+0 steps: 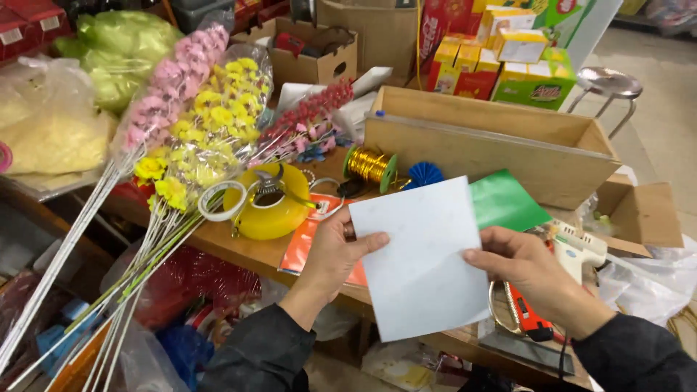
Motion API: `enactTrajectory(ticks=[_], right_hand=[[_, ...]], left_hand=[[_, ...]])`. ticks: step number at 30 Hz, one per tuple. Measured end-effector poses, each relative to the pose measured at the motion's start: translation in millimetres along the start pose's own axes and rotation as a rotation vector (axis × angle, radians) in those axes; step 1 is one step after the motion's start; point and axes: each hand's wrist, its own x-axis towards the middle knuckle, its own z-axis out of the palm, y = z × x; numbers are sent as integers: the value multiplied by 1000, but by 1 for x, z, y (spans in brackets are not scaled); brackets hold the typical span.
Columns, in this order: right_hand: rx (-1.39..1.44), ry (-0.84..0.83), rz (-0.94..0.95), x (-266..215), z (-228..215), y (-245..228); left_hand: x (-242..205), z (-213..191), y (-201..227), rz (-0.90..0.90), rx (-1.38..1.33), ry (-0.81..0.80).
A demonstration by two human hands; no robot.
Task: Cutting, folding, and assembling green paper onto an orange card to create a decoration.
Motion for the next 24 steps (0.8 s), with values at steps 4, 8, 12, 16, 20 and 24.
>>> enactTrajectory(ticks=[4,8,12,16,20,24], right_hand=[[-27,50,-87,-5,15,-37],[-366,167,-557,5,18,-35],[-619,28,-751,45,17,22],[-793,-220,-674,61,43,102],[-792,-123,-728,68,62,164],[-728,-13,-680,57,71,176]], left_hand=[[4,4,12,141,184,-3],[3,4,11,529,439,47],[12,-26,-33,709,516,-28],[6,-87,-129,559,866,-21],[-10,-104,-150,207,1078,-137],[-29,-100,-137,153,1117,-197]])
